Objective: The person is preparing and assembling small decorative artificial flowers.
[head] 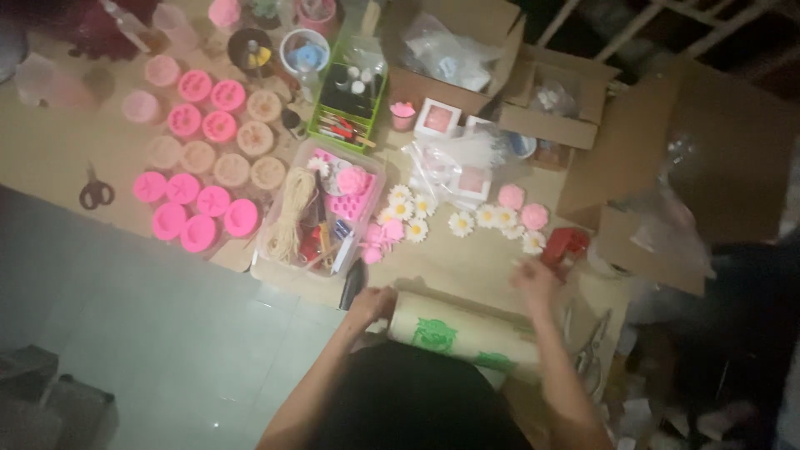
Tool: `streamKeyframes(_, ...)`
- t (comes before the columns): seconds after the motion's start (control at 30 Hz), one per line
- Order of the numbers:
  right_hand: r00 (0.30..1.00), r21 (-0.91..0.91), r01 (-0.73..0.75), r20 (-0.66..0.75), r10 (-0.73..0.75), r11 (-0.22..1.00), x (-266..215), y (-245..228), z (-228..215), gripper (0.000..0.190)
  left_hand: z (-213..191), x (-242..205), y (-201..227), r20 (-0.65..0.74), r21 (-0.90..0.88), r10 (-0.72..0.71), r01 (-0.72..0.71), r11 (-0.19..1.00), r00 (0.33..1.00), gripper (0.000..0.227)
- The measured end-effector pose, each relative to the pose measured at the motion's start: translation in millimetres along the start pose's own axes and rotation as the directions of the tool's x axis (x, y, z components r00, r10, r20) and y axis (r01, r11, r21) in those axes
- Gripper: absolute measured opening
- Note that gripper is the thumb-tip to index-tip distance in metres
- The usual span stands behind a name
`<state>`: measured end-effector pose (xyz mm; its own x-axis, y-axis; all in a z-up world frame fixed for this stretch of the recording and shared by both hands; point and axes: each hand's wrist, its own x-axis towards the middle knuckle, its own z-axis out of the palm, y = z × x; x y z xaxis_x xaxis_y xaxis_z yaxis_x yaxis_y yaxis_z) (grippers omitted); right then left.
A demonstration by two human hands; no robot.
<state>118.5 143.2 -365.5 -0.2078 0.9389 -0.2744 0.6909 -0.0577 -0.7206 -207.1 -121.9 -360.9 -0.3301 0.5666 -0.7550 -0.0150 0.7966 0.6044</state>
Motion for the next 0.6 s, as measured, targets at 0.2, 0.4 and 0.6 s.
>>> streamKeyframes(0.2,0.898,-0.008,-0.407,0.181,0.402,0.913,-54,193,-65,0.042,12,-35,-5,0.129,0.099,0.204,-0.217,0.971,0.971,0.044)
streamKeyframes(0.4,0.794,0.391,-0.601,0.389,0.467,0.697,-58,113,-53,0.050,11,-16,-36,0.006,-0.248,0.116,-0.111,0.962,0.993,0.047)
streamKeyframes(0.6,0.729,0.293,-0.608,0.574,0.372,0.738,-19,33,-46,0.039,-4,24,-86,0.005,-0.491,-0.028,0.027,0.871,1.000,0.036)
